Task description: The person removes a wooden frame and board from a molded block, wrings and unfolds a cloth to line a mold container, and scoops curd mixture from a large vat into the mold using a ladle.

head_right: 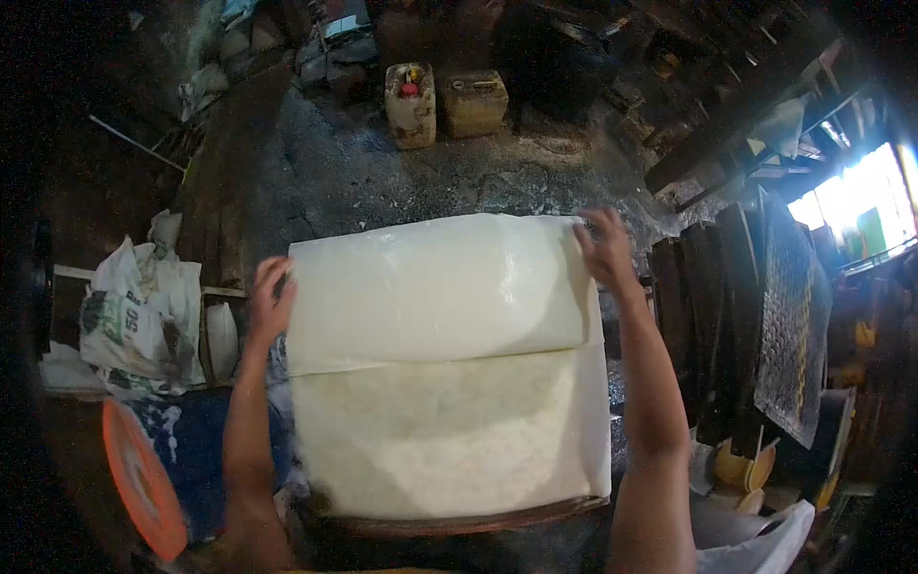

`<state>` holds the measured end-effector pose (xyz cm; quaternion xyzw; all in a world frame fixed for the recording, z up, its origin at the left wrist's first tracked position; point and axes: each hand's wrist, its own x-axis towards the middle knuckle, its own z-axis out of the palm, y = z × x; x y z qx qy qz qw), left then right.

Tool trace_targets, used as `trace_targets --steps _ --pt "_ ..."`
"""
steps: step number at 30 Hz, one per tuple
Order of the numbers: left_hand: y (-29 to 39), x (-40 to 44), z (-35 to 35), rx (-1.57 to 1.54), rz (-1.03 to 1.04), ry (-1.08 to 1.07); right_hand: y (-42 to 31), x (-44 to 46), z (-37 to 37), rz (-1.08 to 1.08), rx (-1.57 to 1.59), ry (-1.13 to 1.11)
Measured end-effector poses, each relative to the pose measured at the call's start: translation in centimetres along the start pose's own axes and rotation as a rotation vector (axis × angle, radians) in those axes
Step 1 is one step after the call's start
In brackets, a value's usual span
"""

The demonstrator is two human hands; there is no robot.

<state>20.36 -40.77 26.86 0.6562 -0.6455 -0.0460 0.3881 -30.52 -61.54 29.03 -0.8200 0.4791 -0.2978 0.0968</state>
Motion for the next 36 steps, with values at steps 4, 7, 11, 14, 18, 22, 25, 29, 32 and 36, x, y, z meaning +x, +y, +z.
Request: trace_targets --steps 4,7,11,14,18,22,25,29,32,36 --pt "-0.6 3.7 1.1 0.241 0.135 -0.193 0.1 2.5 2.7 -0.177 -0.09 -0.133" --pt "-1.9 4.2 1.4 -0.041 -0.051 -0.147 0.9 2.8 3.3 0.104 0.162 -0.024" --pt "-4.8 4.4 2.7 -0.123 -0.142 0.231 -0.1 3.4 2.5 0.197 0.102 0.304" --pt "-3.7 6.2 1.1 -0.057 -0.08 0.319 -2.6 4.2 -0.1 0.217 0.037 0.445" --pt "1.2 3.0 -4.9 0.189 0.075 0.118 -4.4 2.2 -5.4 0.204 -0.052 0.523" --pt "2.8 -6.8 -10.5 0.372 0.232 -0.034 -4.1 -6.1 -10.8 0.087 -0.15 0.469" --pt "8.3 -14.6 -13.1 0.526 0.273 -0.272 -1.9 -17.2 -14.1 -0.185 -0.377 0.142" --pt "11.6 -27.2 -14.2 0.536 0.027 -0.383 -6.1 -28.1 -18.5 -0.15 -0.377 -0.204" --pt "14.5 -31.4 -13.6 0.585 0.035 -0.196 -5.6 -35.4 -18.2 -0.008 -0.35 -0.413" --pt "13.8 -33.9 -13.0 0.676 -0.029 -0.148 -4.5 -40.7 -15.4 0.17 -0.268 -0.502"
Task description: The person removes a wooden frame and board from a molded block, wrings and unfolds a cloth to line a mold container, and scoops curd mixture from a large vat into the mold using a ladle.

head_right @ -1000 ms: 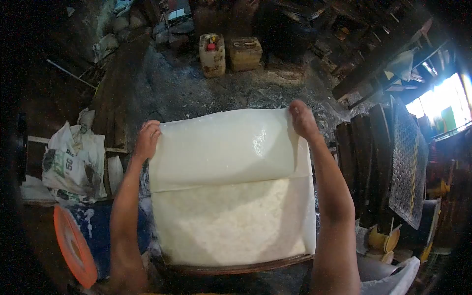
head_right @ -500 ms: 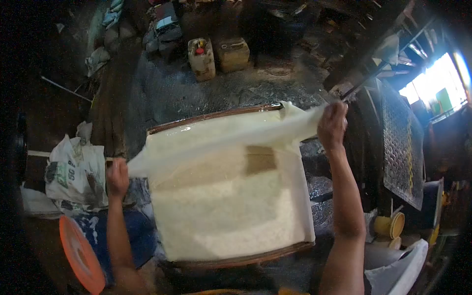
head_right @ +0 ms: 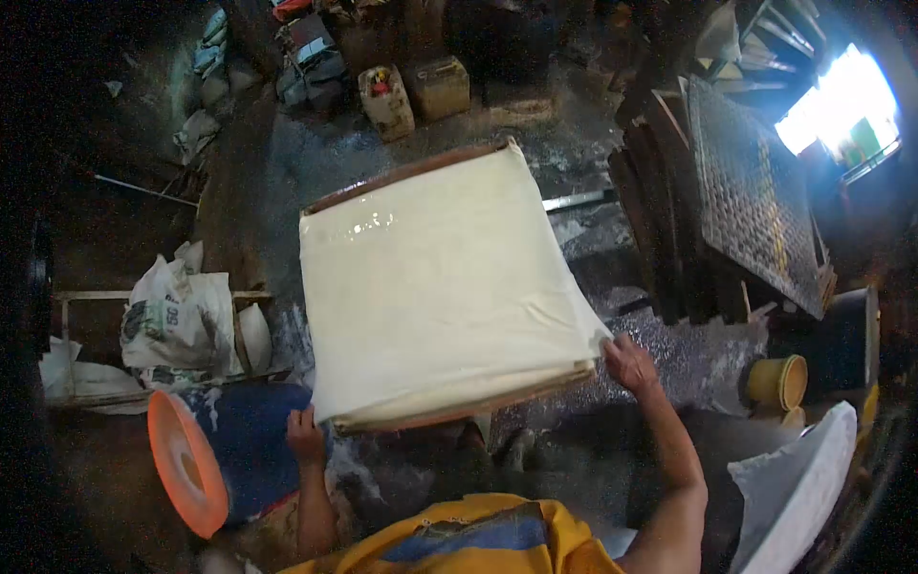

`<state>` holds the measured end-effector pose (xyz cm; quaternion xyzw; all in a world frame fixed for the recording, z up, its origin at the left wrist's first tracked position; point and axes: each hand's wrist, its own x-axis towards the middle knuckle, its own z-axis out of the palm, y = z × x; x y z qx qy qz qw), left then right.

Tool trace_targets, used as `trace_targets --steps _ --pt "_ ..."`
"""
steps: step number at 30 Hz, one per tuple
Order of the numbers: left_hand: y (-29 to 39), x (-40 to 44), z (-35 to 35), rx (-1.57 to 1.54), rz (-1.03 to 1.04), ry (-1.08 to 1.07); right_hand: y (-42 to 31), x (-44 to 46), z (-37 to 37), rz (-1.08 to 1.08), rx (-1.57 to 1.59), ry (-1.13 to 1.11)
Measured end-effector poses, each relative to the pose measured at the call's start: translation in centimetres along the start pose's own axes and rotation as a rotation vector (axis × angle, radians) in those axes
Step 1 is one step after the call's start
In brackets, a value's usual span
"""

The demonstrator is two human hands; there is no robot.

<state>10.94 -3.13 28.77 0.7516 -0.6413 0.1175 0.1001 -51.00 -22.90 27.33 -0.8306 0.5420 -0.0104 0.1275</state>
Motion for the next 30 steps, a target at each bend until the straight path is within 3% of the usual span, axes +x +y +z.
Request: trace_targets --steps 3,6,8,9,10,11,12,15,18,19,22,23,26,28,30 --pt "-0.8 -0.6 -1.0 -0.028 -0.11 -0.156 1.7 -0.6 1.0 -0.067 0.085 0.215" --pt "-2.6 -1.6 -0.5 0.035 -0.046 -0.033 1.7 -0.9 -1.3 -0.015 0.124 0.372" --pt "-3.0 -3.6 2.0 -0.02 -0.084 -0.159 2.1 -1.3 2.1 -0.005 0.198 0.466" --pt "-2.3 -4.5 3.4 -0.064 -0.101 -0.222 2.3 -1.8 6.2 0.135 0.337 0.369" --pt "-1.9 -5.1 4.8 -0.109 -0.114 -0.286 2.4 -1.2 9.4 0.036 0.67 0.293" --pt "-3.0 -6.7 7.2 -0.091 0.0 -0.252 0.7 -1.1 9.3 0.105 0.522 0.17" --pt "-2.3 -5.3 7.0 -0.181 -0.065 -0.289 -0.8 -0.6 8.5 0.169 0.372 0.053" --pt "0.6 -0.8 2.3 -0.365 -0.23 -0.393 -2.7 0.3 4.5 0.381 0.504 0.252" --pt "0.8 -0.6 0.9 -0.353 -0.169 -0.548 -2.5 0.7 4.4 0.407 0.653 0.31" --pt "0.3 -0.9 1.6 -0.373 -0.175 -0.563 -3.2 0.6 4.4 0.416 0.313 -0.075" --pt "0.3 0.7 0.8 -0.099 -0.204 -0.853 -1.4 -0.6 7.8 0.246 0.634 0.206" --pt "1.4 1.9 -0.5 -0.038 -0.217 -0.842 -1.8 -0.8 5.6 0.325 0.527 0.086" --pt "6.0 6.4 -3.4 0.038 -0.249 -0.726 -0.7 -0.6 -0.7 0.454 0.227 0.34" --pt "8.3 8.2 -3.4 -0.039 -0.324 -0.555 1.9 0.2 -5.6 0.472 0.122 0.704" --pt "10.2 9.4 -2.4 -0.194 -0.168 -0.453 4.7 1.2 -11.1 0.394 -0.196 0.963"
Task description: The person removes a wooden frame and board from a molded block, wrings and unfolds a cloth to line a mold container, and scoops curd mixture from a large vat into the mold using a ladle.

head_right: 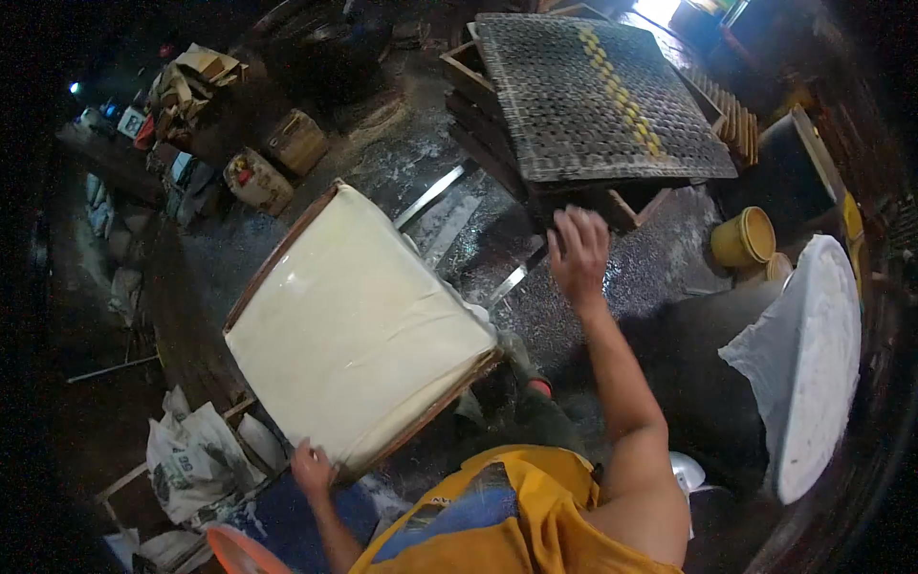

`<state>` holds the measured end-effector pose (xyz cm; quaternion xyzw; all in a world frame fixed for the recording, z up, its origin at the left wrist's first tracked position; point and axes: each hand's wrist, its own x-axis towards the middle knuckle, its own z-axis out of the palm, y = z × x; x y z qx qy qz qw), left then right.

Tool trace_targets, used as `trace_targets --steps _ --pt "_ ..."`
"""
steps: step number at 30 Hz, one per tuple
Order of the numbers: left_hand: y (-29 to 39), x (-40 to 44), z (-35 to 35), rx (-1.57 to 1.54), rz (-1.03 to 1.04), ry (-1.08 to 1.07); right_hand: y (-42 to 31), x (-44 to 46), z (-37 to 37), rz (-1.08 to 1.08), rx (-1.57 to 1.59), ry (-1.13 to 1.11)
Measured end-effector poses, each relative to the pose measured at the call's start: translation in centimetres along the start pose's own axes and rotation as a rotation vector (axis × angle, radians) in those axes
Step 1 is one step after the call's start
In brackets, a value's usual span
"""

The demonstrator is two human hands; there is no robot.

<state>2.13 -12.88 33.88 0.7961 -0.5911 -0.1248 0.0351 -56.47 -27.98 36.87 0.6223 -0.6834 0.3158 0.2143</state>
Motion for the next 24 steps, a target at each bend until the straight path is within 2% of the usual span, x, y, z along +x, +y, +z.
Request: trace_targets --steps 3,6,9,10,11,13,15,16,17,18,20,22,23,24 --pt "11.3 4.0 -2.2 -0.136 0.171 0.007 2.2 7.8 -2.7 -0.085 0.03 -0.087" --pt "22.3 6.2 -2.7 -0.241 0.389 0.034 6.1 10.3 -0.8 -0.251 0.065 -0.231" --pt "32.8 7.2 -3.1 -0.57 0.347 -0.181 6.9 11.7 -1.3 -0.246 0.133 -0.276" --pt "35.4 7.4 -3.1 -0.639 0.319 -0.284 6.6 12.0 -1.7 -0.271 0.13 -0.23" --pt "38.1 7.8 -2.8 -0.89 0.254 -0.393 5.6 12.0 -2.9 -0.289 0.17 -0.188" --pt "42.2 8.4 -2.2 -1.392 0.099 -0.608 3.3 10.4 -5.4 -0.366 0.286 -0.264" --pt "44.3 9.0 -2.9 -1.695 -0.09 -0.85 0.4 9.0 -9.1 -0.479 0.401 -0.343" --pt "45.1 8.9 -3.6 -1.847 -0.19 -0.969 -0.6 7.6 -10.2 -0.454 0.558 -0.377" --pt "46.1 8.0 -5.0 -1.804 -0.196 -1.026 -0.5 6.8 -11.5 -0.36 0.699 -0.548" --pt "45.0 8.1 -4.8 -1.617 -0.09 -0.889 0.2 6.5 -12.5 -0.262 0.837 -0.72" --pt "44.5 6.3 -6.2 -1.521 -0.08 -0.768 5.3 8.2 -13.4 -0.134 0.623 -0.325" --pt "42.6 4.9 -6.6 -1.585 -0.091 -0.772 11.2 8.4 -13.6 0.213 0.08 -0.116" --pt "41.0 4.1 -6.8 -1.616 -0.1 -0.761 13.5 7.9 -13.2 0.297 -0.055 -0.016" --pt "39.2 3.5 -6.5 -1.61 -0.104 -0.701 16.4 5.1 -11.9 0.254 -0.151 -0.047"
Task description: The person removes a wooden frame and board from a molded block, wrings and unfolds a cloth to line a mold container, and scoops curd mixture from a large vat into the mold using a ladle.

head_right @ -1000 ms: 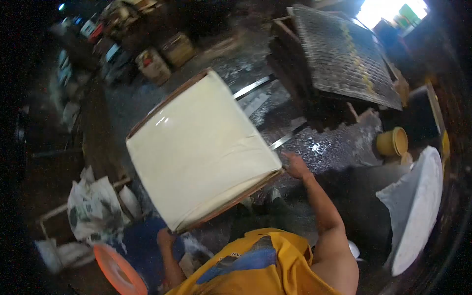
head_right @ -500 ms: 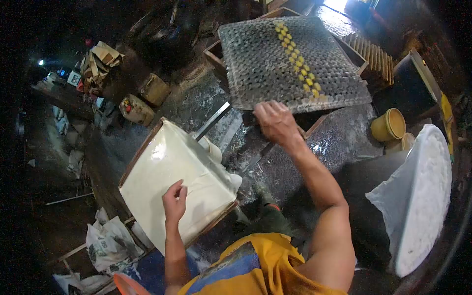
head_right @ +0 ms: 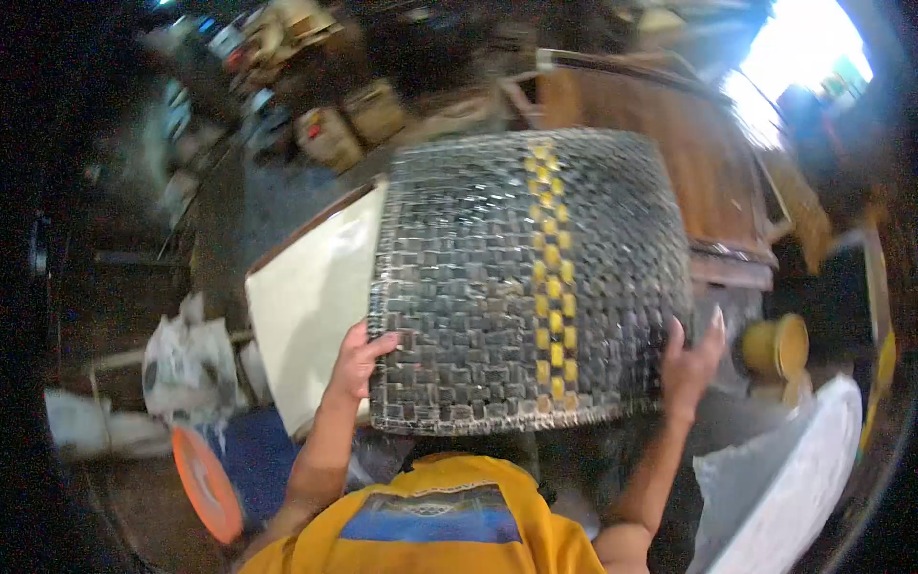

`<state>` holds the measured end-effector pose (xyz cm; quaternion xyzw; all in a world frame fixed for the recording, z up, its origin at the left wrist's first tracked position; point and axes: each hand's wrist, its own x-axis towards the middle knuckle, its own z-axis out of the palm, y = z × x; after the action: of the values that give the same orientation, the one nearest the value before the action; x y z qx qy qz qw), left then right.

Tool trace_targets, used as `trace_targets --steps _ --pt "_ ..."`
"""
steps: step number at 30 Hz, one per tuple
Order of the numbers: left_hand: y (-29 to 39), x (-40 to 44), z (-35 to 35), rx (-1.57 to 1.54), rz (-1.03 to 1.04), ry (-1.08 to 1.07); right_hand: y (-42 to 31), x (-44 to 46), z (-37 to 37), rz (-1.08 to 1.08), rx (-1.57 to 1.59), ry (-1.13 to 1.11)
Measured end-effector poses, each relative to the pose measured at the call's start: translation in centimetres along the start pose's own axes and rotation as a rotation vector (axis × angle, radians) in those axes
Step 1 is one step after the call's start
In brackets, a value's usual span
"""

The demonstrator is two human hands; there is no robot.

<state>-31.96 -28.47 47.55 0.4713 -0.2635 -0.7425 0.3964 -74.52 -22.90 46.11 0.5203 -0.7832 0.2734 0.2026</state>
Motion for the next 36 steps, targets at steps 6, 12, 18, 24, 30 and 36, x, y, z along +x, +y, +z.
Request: trace_targets --steps 6,12,18,24,30,36 --pt "-0.1 -1.2 3.5 0.238 0.2 0.195 7.0 2.9 4.0 0.308 0.704 -0.626" --pt "-3.2 -2.7 3.3 0.368 0.313 0.568 2.5 3.2 13.0 0.291 0.842 -0.79" --pt "-13.0 -0.9 -8.4 0.953 0.152 0.834 1.6 -4.9 22.3 0.021 0.504 -0.752" --pt "-13.0 -2.2 -11.0 1.278 0.066 1.0 -3.9 -4.9 15.2 0.039 0.419 -0.776" --pt "-12.9 -2.2 -10.8 1.239 0.039 0.982 -3.5 -6.0 16.1 -0.001 0.528 -0.755" --pt "-9.4 0.1 -5.1 1.685 0.066 1.184 2.6 -3.0 16.3 0.082 0.549 -0.492"
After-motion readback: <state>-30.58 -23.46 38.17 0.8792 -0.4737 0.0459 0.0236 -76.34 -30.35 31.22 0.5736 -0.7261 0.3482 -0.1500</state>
